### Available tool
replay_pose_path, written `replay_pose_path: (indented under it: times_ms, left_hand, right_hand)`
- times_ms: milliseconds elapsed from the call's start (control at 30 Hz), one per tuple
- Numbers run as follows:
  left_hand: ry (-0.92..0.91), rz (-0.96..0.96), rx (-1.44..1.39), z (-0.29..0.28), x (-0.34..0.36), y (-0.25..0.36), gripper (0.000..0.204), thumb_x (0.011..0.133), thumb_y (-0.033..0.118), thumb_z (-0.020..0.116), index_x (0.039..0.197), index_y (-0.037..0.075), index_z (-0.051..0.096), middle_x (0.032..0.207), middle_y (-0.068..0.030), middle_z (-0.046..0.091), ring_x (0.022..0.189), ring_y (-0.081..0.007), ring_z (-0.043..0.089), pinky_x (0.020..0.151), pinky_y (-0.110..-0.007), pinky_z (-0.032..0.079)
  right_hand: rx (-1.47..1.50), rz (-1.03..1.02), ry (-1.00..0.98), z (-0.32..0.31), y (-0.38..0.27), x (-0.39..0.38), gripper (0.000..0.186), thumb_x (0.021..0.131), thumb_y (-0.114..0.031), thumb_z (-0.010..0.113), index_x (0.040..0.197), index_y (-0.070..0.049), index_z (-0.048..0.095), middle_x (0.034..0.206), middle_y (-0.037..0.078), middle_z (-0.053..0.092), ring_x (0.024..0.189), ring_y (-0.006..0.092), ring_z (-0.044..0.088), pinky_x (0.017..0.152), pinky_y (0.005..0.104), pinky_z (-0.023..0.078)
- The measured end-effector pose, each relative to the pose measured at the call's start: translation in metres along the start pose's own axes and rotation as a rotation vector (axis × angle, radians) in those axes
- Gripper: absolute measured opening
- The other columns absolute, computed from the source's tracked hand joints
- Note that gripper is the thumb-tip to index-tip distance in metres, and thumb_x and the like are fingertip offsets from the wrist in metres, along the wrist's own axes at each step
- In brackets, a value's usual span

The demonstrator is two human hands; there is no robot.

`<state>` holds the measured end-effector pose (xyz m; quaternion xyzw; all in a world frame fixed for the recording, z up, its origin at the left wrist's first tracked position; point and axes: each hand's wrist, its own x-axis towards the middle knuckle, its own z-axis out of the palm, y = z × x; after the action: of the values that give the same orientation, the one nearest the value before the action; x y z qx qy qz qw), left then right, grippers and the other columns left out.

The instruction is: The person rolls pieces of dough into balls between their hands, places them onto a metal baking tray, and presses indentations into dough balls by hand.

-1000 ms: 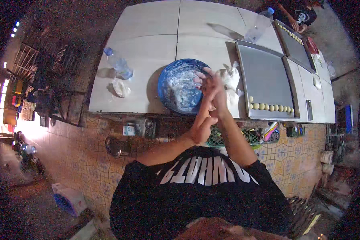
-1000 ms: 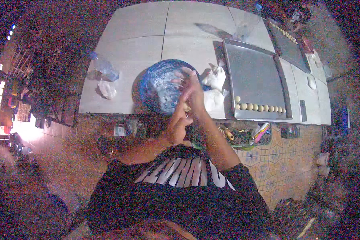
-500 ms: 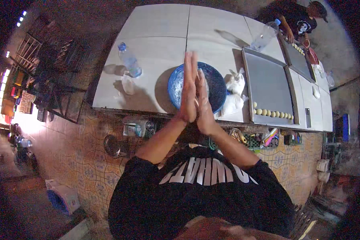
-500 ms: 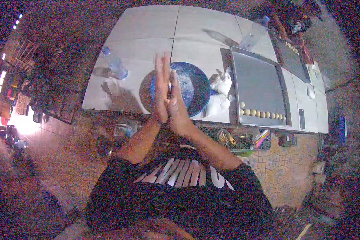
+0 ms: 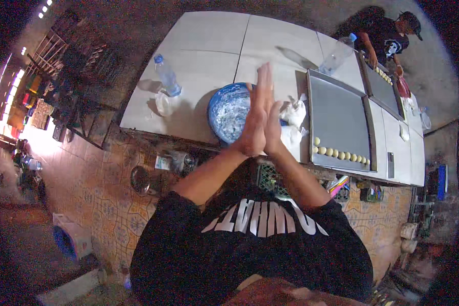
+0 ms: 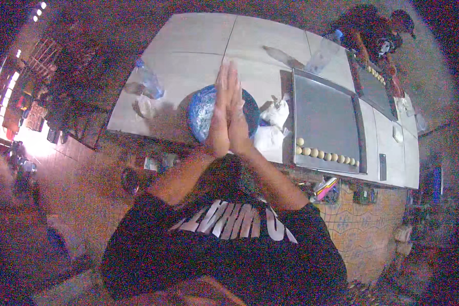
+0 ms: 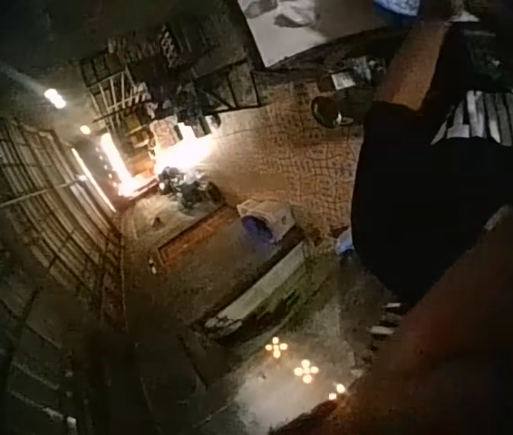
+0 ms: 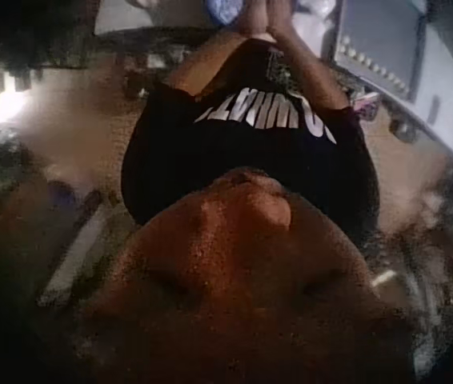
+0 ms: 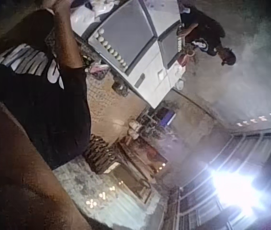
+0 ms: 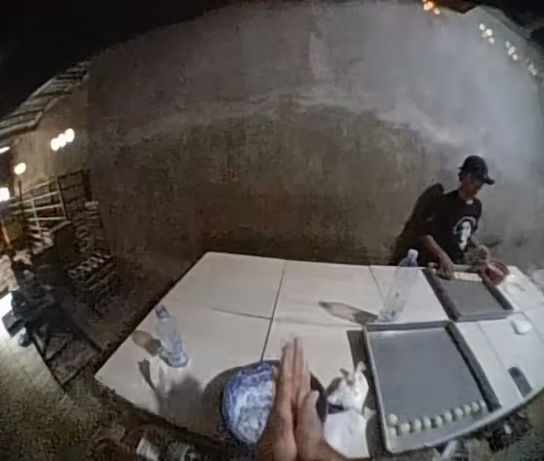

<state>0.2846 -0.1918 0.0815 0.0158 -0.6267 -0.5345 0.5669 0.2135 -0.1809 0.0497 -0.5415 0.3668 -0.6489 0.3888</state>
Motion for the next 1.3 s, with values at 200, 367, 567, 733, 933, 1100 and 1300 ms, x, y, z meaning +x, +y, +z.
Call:
replay_pose_path:
  times_ms: [200,367,567,733,933,1100,1300]
  left_hand:
    - [-0.098,-0.145,0.497,0.019,-0.013,-0.016,0.102,0.099,0.08,0.02,0.168,0.009,-0.004,0.176,-0.0116,-0.006,0.161,-0.0312,-0.01,0.127,-0.049,-0.008]
    - [-0.006,-0.17,0.317,0.031,-0.002,-0.034,0.104,0.098,0.08,0.022,0.166,0.007,-0.008,0.175,-0.0134,-0.011,0.161,-0.0315,-0.01,0.126,-0.05,-0.01]
    - [0.098,-0.217,0.631,0.045,0.014,-0.043,0.101,0.098,0.081,0.012,0.166,0.009,-0.013,0.175,-0.0111,-0.011,0.16,-0.0317,-0.013,0.126,-0.051,-0.012]
    - [0.035,-0.19,0.564,0.08,-0.015,-0.043,0.1,0.101,0.077,0.018,0.167,0.004,0.004,0.175,-0.0202,-0.001,0.16,-0.0391,-0.01,0.125,-0.057,-0.008]
    - [0.271,-0.213,0.384,0.082,-0.001,-0.043,0.085,0.108,0.065,0.012,0.167,0.005,0.003,0.176,-0.0121,0.0,0.161,-0.0281,-0.006,0.128,-0.046,-0.008]
    - [0.252,-0.224,0.744,0.057,-0.015,-0.061,0.087,0.106,0.066,0.015,0.167,0.005,0.005,0.175,-0.0182,-0.001,0.161,-0.0363,-0.01,0.122,-0.058,-0.015]
    - [0.041,-0.194,0.647,0.087,-0.015,-0.038,0.098,0.1,0.075,0.013,0.167,0.003,0.009,0.174,-0.0207,0.006,0.161,-0.0387,-0.002,0.124,-0.057,-0.01]
  right_hand:
    - [0.447,0.201,0.217,-0.012,-0.039,0.012,0.079,0.108,-0.064,0.005,0.169,-0.014,0.003,0.176,0.01,0.002,0.161,0.0279,0.005,0.129,0.0468,0.01]
    - [0.203,0.03,0.066,-0.029,-0.032,-0.009,0.079,0.106,-0.068,0.01,0.169,-0.02,0.001,0.176,0.011,0.005,0.16,0.0331,0.014,0.128,0.0499,0.011]
    - [0.134,0.132,0.011,-0.051,-0.028,-0.018,0.085,0.104,-0.071,0.008,0.169,-0.016,-0.002,0.176,0.01,0.003,0.159,0.0329,0.018,0.13,0.0454,0.01]
    - [0.649,0.208,0.192,-0.077,-0.044,-0.004,0.089,0.1,-0.079,0.023,0.169,-0.024,0.008,0.175,0.008,0.011,0.16,0.0303,0.016,0.126,0.0619,0.009]
    - [0.165,0.133,-0.043,-0.079,-0.018,-0.038,0.083,0.106,-0.069,0.015,0.169,-0.016,0.003,0.175,0.011,0.01,0.16,0.0331,0.014,0.128,0.0516,0.011]
    - [0.328,0.176,-0.009,-0.065,-0.056,-0.042,0.093,0.102,-0.076,0.017,0.169,-0.014,0.004,0.175,0.013,0.011,0.159,0.0357,0.016,0.129,0.049,0.015]
    - [0.096,0.046,0.093,-0.088,-0.006,-0.016,0.084,0.105,-0.071,0.016,0.169,-0.018,0.002,0.175,0.011,0.01,0.16,0.032,0.015,0.128,0.0488,0.019]
